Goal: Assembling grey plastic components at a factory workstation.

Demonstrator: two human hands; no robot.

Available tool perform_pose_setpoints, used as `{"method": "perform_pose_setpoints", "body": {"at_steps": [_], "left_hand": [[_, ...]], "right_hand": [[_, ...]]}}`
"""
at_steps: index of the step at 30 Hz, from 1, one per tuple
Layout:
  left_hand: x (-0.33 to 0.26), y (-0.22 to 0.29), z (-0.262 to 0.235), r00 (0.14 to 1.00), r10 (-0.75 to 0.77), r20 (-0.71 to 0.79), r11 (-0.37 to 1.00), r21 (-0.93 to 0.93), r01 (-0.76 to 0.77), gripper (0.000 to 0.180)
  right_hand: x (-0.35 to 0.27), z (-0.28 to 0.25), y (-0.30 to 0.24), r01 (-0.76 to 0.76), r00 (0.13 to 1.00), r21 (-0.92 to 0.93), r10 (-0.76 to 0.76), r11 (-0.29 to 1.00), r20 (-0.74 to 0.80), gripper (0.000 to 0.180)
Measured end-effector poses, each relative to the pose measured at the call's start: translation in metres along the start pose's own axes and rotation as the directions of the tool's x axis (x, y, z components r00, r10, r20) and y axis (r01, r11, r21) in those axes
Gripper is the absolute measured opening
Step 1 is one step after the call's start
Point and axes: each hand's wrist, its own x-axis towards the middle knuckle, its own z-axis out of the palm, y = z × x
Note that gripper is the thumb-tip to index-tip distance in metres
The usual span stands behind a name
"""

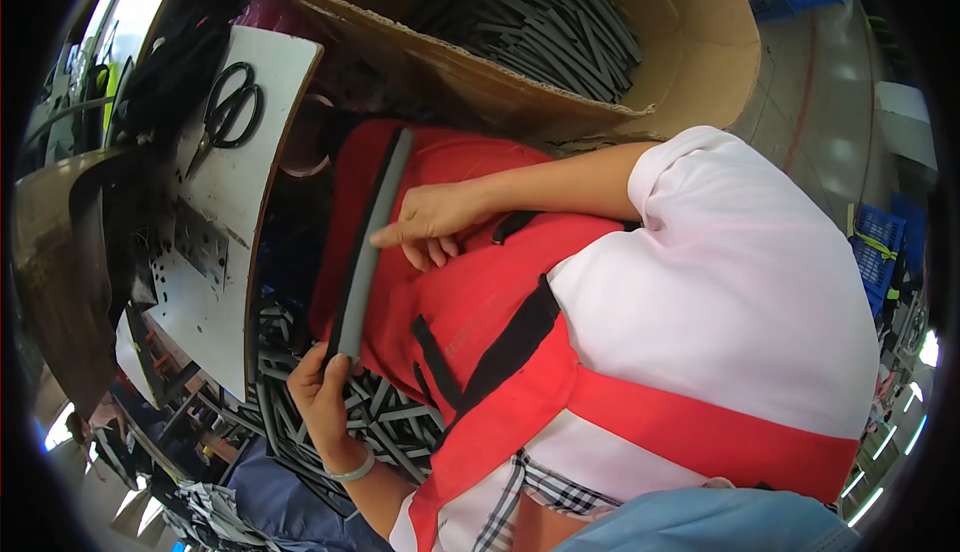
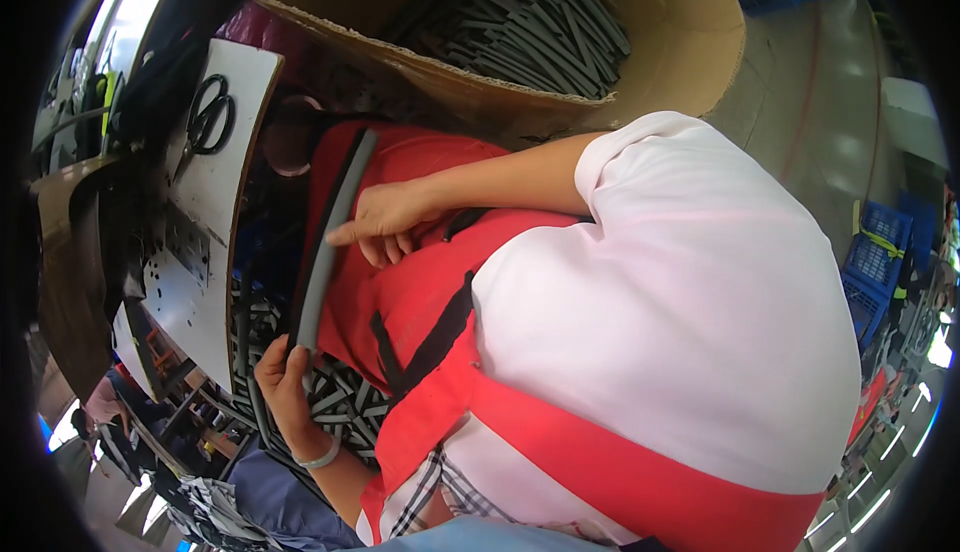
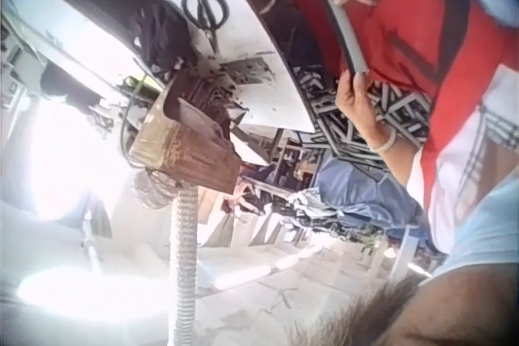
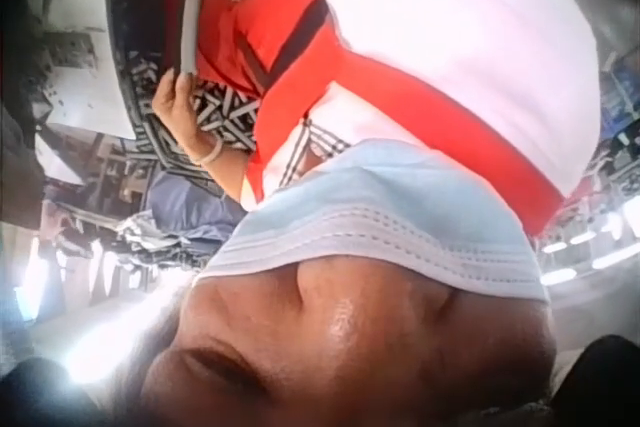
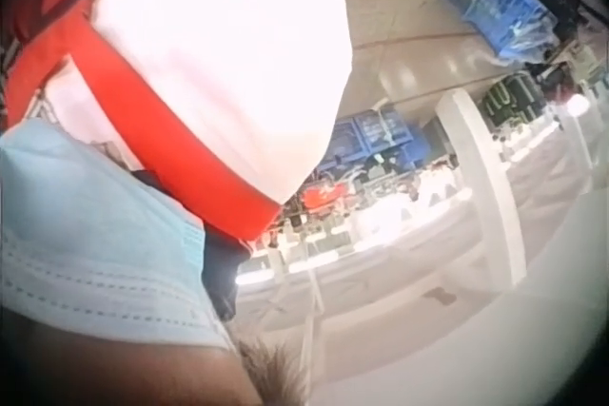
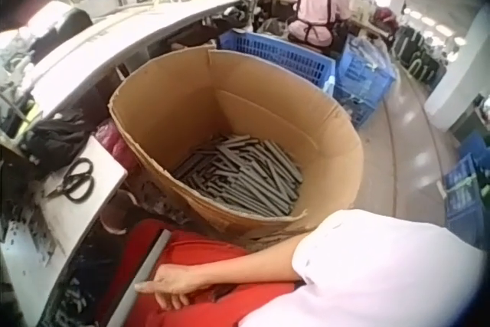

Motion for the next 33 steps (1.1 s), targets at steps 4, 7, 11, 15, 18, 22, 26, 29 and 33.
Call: {"method": "perform_pose_setpoints", "body": {"at_steps": [4, 7, 11, 15, 18, 22, 26, 29, 33], "left_hand": [[0.002, 0.023, -0.004, 1.000, -0.007, 0.011, 0.996, -0.090, 0.008, 0.016], [0.007, 0.032, 0.006, 0.996, -0.082, 0.025, 0.996, -0.044, 0.083, 0.016], [0.009, 0.042, 0.016, 0.994, -0.002, 0.106, 0.996, -0.094, 0.012, 0.024], [-0.002, 0.046, -0.016, 0.992, -0.073, 0.106, 0.951, -0.291, 0.101, 0.016], [0.001, 0.042, -0.032, 0.992, -0.110, 0.055, 0.960, -0.252, 0.120, 0.018], [0.013, 0.041, -0.039, 0.897, 0.342, -0.281, 0.853, 0.494, -0.170, 0.023], [0.030, 0.039, -0.064, 0.829, 0.324, -0.456, 0.893, 0.436, -0.109, 0.025], [0.044, 0.022, -0.079, 0.862, 0.142, -0.486, 0.974, 0.224, -0.034, 0.025], [0.051, -0.013, -0.083, 0.902, 0.075, -0.425, 0.963, 0.267, 0.046, 0.023]], "right_hand": [[-0.013, 0.024, -0.021, 0.411, 0.882, -0.692, -0.452, 0.594, 0.135, 0.029], [-0.016, 0.043, -0.046, 0.673, 0.507, -0.729, -0.798, 0.128, 0.327, 0.043], [0.008, 0.054, -0.069, 0.743, 0.525, -0.669, -0.627, 0.008, 0.576, 0.039], [0.019, 0.076, -0.098, 0.561, 0.774, -0.810, -0.458, 0.173, 0.438, 0.024], [0.021, 0.082, -0.139, 0.506, 0.846, -0.857, -0.249, 0.098, 0.471, 0.025], [0.050, 0.080, -0.160, 0.402, 0.836, -0.882, -0.296, -0.246, 0.463, 0.031], [0.084, 0.091, -0.192, 0.276, 0.825, -0.897, -0.393, -0.346, 0.406, 0.027], [0.114, 0.097, -0.180, 0.215, 0.853, -0.921, -0.396, -0.324, 0.339, 0.022], [0.140, 0.076, -0.120, 0.313, 0.718, -0.906, -0.554, -0.283, 0.421, 0.011]]}}
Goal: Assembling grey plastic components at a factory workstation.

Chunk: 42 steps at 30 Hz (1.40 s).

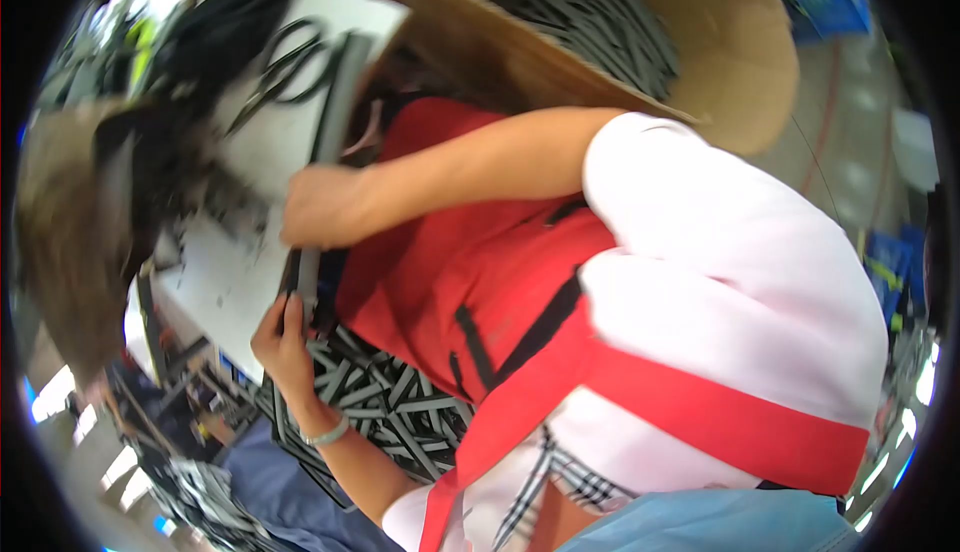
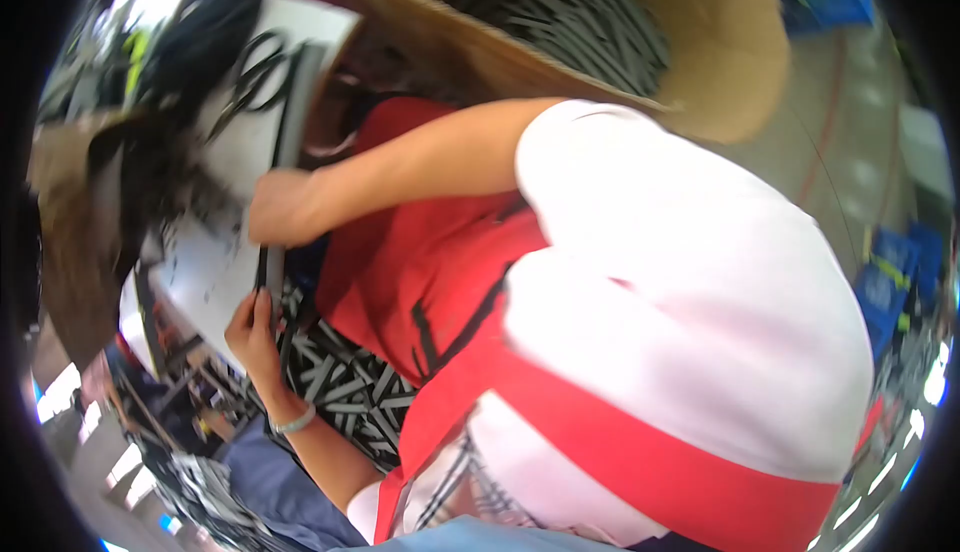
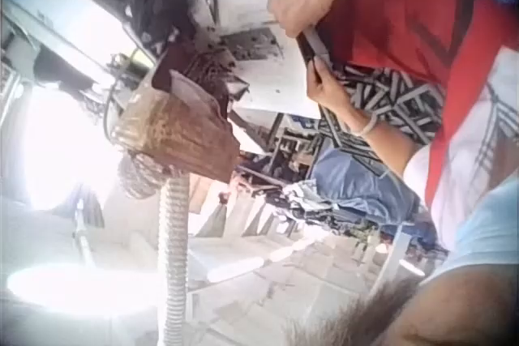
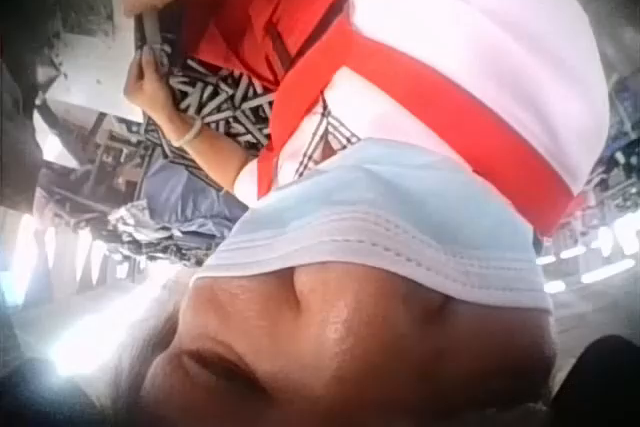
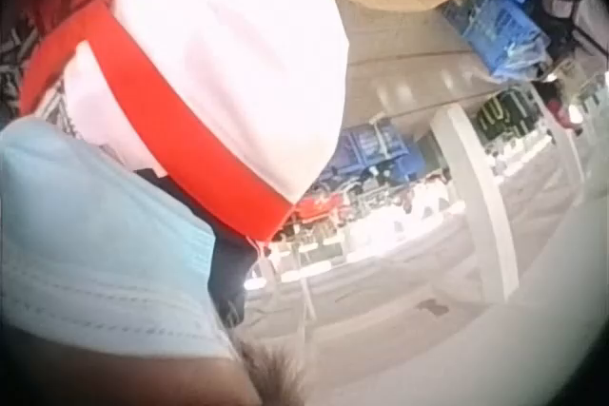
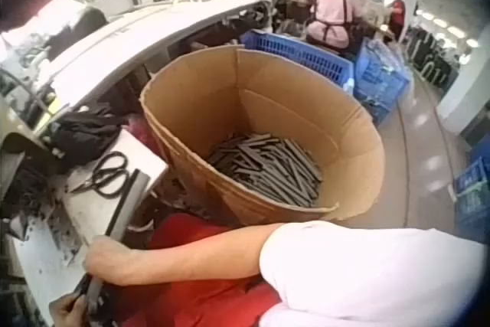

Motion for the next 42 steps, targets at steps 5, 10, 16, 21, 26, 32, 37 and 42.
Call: {"method": "perform_pose_setpoints", "body": {"at_steps": [5, 10, 16, 21, 26, 32, 37, 42], "left_hand": [[-0.001, -0.014, 0.014, 0.986, -0.135, 0.094, 0.989, -0.052, 0.140, 0.025], [-0.010, 0.010, 0.032, 0.976, -0.161, 0.149, 0.987, 0.048, 0.156, 0.029], [-0.010, 0.028, 0.039, 0.970, -0.183, 0.157, 0.982, 0.075, 0.173, 0.028], [-0.019, 0.031, 0.017, 0.967, -0.221, 0.128, 0.975, -0.005, 0.223, 0.027], [-0.011, 0.050, 0.003, 0.978, -0.167, 0.122, 0.980, -0.085, 0.178, 0.030], [0.000, 0.074, -0.007, 0.948, 0.233, -0.218, 0.955, 0.237, -0.180, 0.025], [0.037, 0.053, -0.023, 0.963, 0.194, -0.185, 0.978, -0.037, -0.204, 0.026], [0.058, 0.040, -0.033, 0.971, 0.168, -0.168, 0.964, -0.178, -0.198, 0.028]], "right_hand": [[-0.031, 0.037, -0.016, -0.176, 0.980, 0.116, 0.164, 0.977, 0.112, 0.013], [-0.062, 0.040, -0.005, -0.187, 0.979, 0.239, 0.161, 0.953, 0.128, 0.013], [-0.076, 0.036, 0.006, -0.151, 0.984, 0.311, 0.113, 0.939, 0.136, 0.018], [-0.065, 0.021, 0.005, -0.059, 0.990, 0.425, -0.003, 0.903, 0.144, 0.024], [-0.052, -0.036, 0.005, -0.105, 0.993, 0.304, 0.084, 0.947, 0.081, 0.023], [0.001, -0.093, 0.011, -0.079, 0.994, -0.036, 0.082, 0.996, 0.074, 0.026], [0.036, -0.088, 0.027, -0.041, 0.999, -0.093, 0.038, 0.995, -0.024, 0.026], [0.059, -0.082, 0.040, -0.047, 0.996, -0.155, 0.034, 0.987, -0.081, 0.046]]}}
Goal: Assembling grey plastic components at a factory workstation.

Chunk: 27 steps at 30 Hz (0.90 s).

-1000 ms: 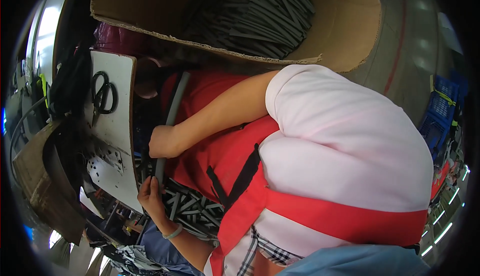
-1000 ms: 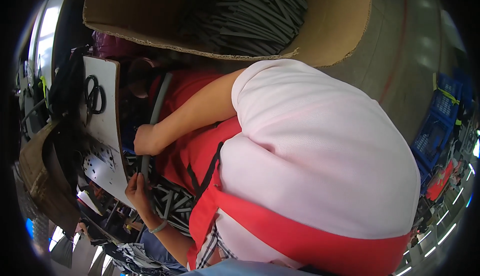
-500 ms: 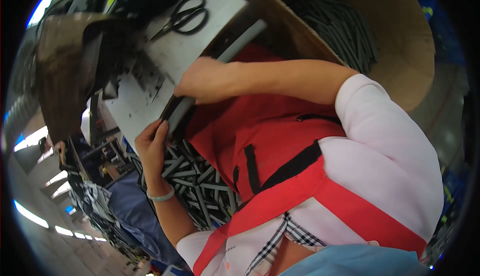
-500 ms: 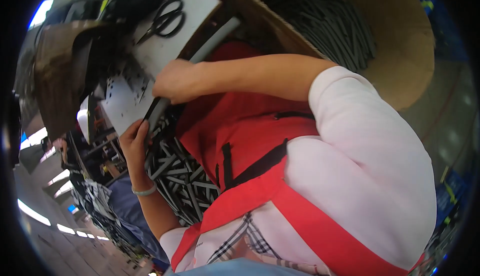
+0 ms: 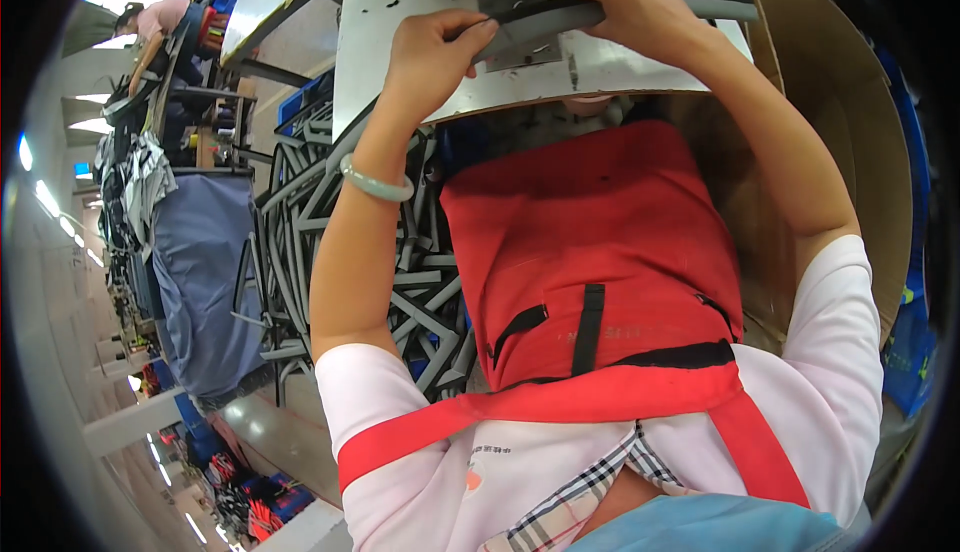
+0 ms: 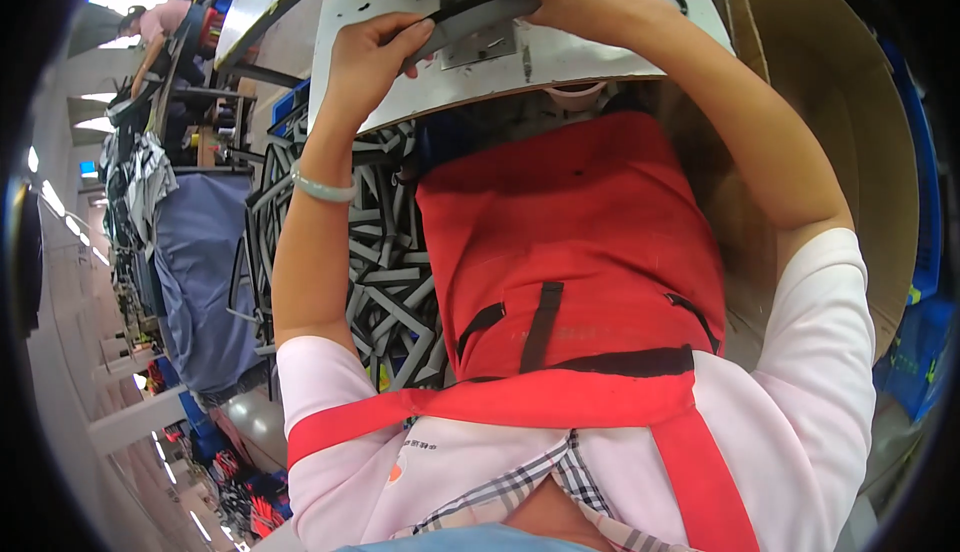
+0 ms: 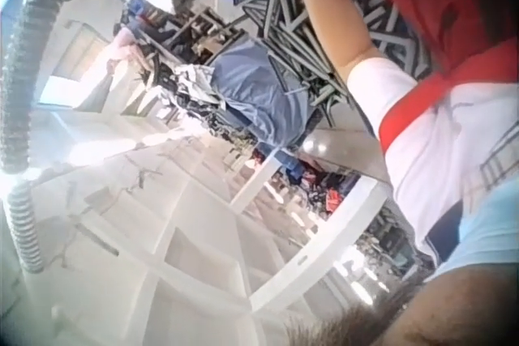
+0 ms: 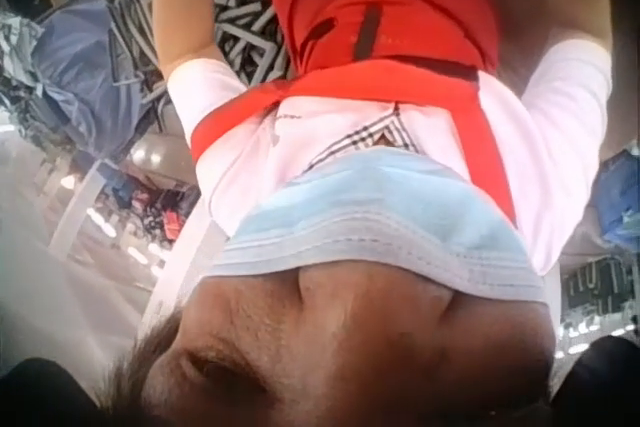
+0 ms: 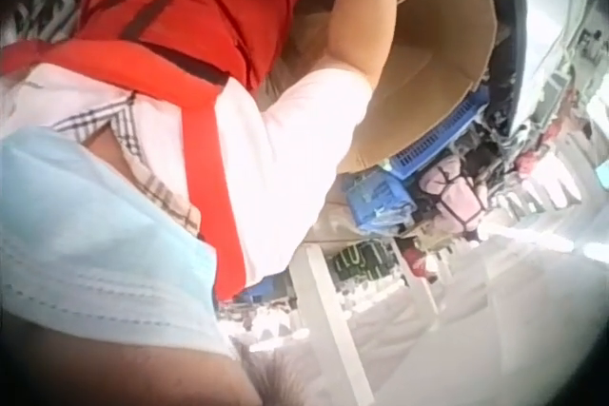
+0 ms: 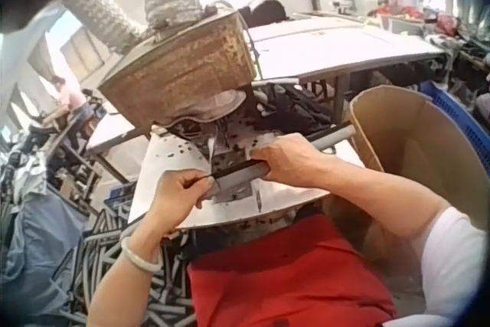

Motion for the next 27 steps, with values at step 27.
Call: {"method": "perform_pose_setpoints", "body": {"at_steps": [27], "left_hand": [[0.037, -0.014, -0.005, 0.987, -0.121, -0.105, 0.977, -0.187, 0.100, 0.021]], "right_hand": [[0.032, -0.012, 0.021, 0.216, 0.965, 0.128, -0.192, 0.968, -0.179, 0.043]]}}
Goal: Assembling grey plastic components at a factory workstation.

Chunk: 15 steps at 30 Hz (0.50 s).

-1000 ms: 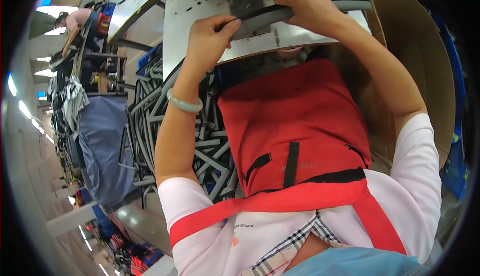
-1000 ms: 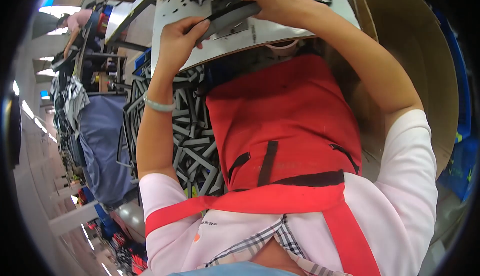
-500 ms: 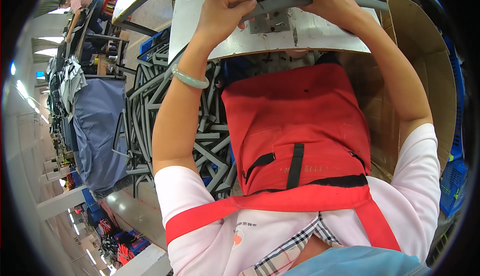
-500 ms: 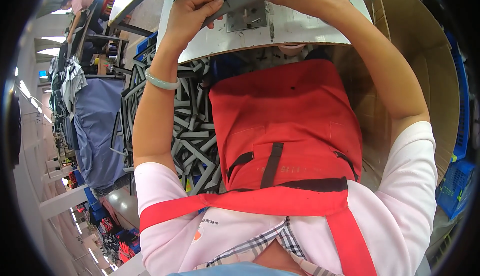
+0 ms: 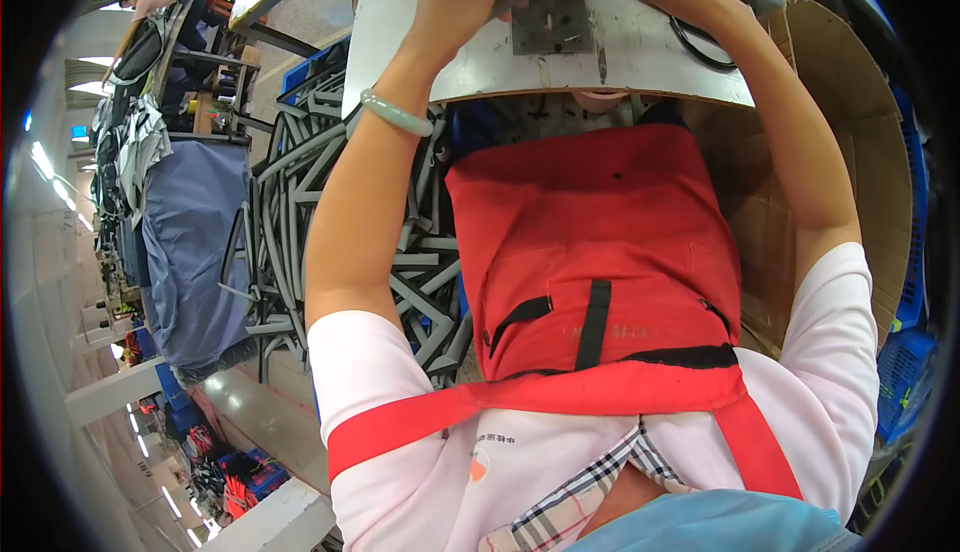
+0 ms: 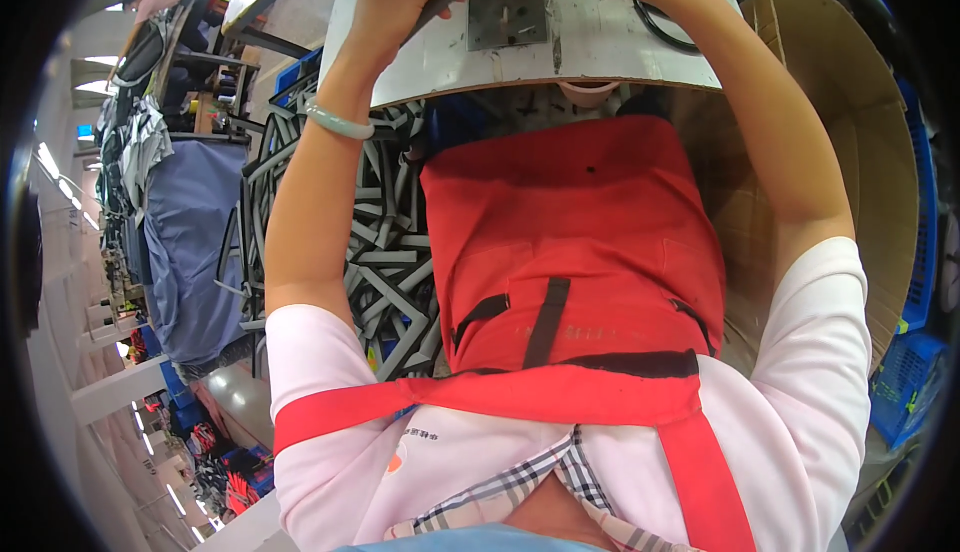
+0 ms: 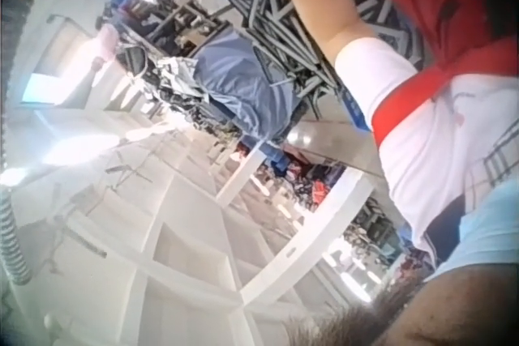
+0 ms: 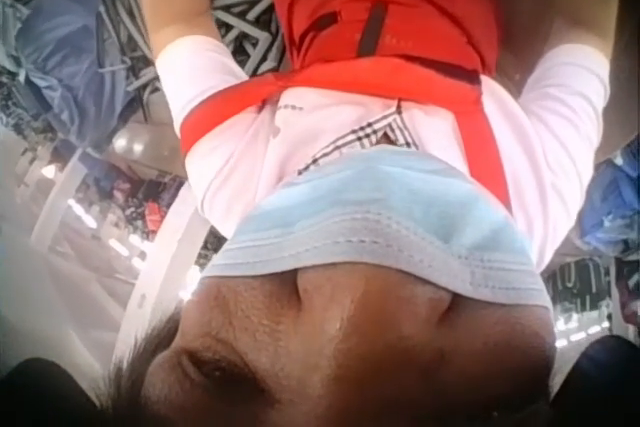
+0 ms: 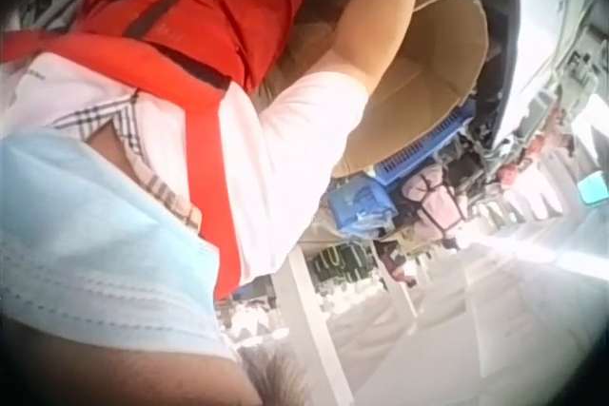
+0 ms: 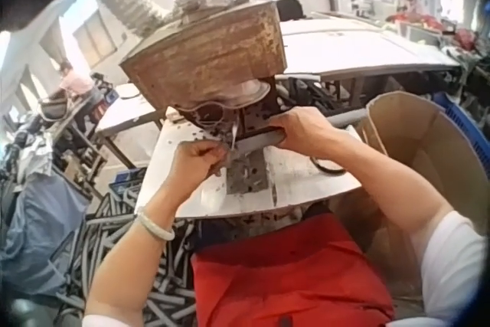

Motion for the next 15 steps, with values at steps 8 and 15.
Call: {"method": "perform_pose_setpoints", "body": {"at_steps": [8, 15], "left_hand": [[-0.043, 0.002, 0.003, 0.959, 0.203, 0.199, 0.885, 0.383, -0.266, 0.039], [-0.057, -0.004, 0.032, 0.915, 0.194, 0.354, 0.973, 0.052, -0.227, 0.036]], "right_hand": [[-0.057, 0.065, -0.126, 0.481, 0.875, -0.056, -0.483, 0.875, -0.023, 0.022], [-0.043, 0.066, -0.145, 0.241, 0.822, 0.038, -0.224, 0.970, 0.524, 0.019]]}}
